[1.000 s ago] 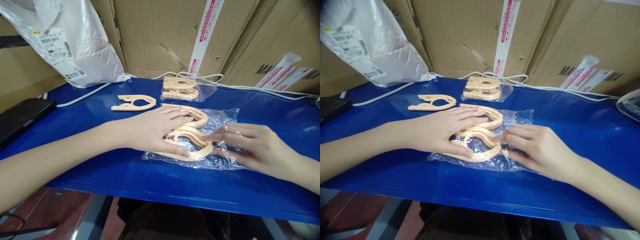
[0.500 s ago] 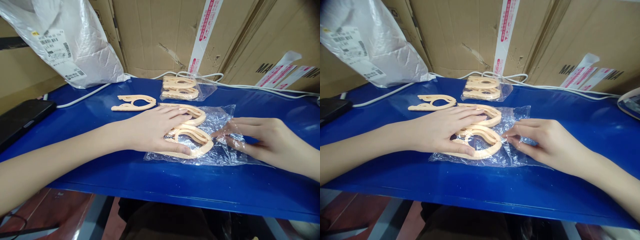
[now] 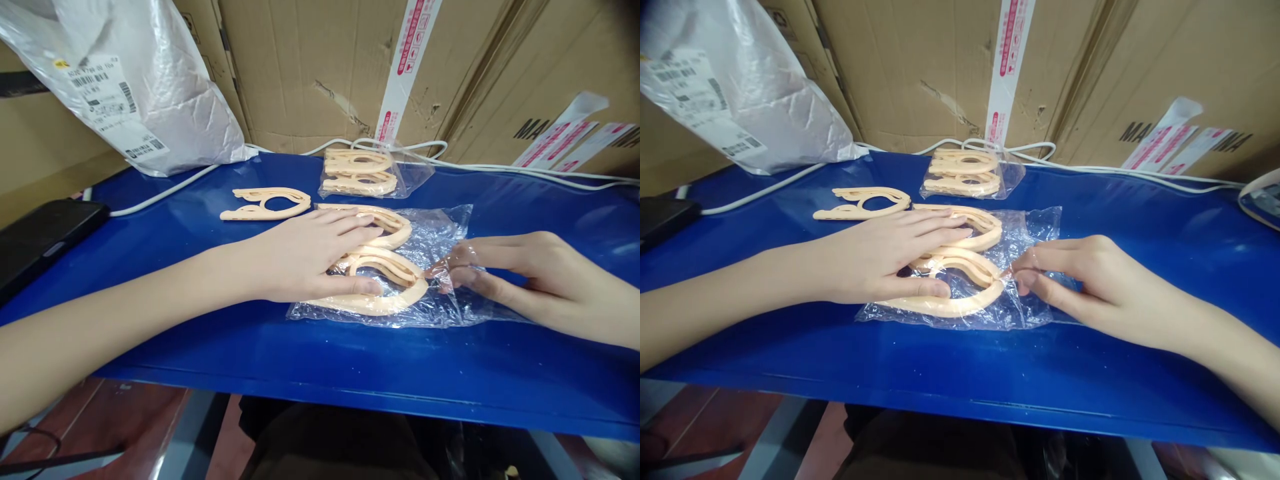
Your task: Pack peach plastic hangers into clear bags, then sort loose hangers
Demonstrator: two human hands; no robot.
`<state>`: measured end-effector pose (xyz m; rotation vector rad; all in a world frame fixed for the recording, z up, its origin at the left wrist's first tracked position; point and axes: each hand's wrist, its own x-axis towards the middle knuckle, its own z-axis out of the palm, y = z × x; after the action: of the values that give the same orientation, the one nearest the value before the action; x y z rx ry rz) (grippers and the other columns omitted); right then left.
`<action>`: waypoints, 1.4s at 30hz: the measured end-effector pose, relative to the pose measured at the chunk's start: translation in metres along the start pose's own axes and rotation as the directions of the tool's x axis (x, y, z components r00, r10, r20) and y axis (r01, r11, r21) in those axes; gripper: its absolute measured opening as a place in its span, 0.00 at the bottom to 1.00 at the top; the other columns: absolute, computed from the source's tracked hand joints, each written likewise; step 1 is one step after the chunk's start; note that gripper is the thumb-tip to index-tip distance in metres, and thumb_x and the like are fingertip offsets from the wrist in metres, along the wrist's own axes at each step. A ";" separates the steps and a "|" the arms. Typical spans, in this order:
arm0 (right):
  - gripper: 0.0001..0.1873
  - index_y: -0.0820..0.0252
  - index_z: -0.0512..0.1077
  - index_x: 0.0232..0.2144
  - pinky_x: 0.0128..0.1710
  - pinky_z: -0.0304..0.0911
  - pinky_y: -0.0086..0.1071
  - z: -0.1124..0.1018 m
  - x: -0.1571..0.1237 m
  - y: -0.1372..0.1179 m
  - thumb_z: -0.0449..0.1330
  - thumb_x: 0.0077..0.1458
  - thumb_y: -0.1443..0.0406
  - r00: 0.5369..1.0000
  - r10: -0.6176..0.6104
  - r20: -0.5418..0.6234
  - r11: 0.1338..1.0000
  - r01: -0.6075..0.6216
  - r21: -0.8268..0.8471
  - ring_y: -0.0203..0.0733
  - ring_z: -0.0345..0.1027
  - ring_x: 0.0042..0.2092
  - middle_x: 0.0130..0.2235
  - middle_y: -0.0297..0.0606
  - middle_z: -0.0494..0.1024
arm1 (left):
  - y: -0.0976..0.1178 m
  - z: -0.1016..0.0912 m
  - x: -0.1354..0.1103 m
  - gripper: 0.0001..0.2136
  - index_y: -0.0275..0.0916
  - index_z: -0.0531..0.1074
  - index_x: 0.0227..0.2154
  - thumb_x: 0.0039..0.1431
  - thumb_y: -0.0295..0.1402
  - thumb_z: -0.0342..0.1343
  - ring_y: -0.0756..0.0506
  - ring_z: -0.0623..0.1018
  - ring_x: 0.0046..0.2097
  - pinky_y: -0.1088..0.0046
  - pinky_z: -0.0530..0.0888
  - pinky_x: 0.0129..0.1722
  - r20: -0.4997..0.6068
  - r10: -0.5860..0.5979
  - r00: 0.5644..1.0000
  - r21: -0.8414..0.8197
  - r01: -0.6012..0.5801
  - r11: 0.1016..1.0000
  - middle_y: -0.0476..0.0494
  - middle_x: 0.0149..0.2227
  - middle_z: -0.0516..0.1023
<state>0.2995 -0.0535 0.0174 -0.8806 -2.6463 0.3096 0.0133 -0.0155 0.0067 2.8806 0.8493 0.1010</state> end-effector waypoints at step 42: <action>0.13 0.56 0.76 0.44 0.30 0.72 0.29 0.002 -0.003 0.004 0.51 0.66 0.63 0.998 -0.018 -0.056 0.988 0.010 -0.153 0.38 0.79 0.34 0.37 0.37 0.83 | 0.001 -0.001 -0.001 0.35 0.42 0.55 0.69 0.67 0.59 0.40 0.43 0.55 0.72 0.66 0.51 0.70 -0.013 0.016 1.000 0.040 -0.016 0.999 0.45 0.71 0.55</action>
<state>0.3033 -0.0525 0.0140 -0.9029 -2.6488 0.0766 0.0132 -0.0170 0.0076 2.9277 0.8402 0.1053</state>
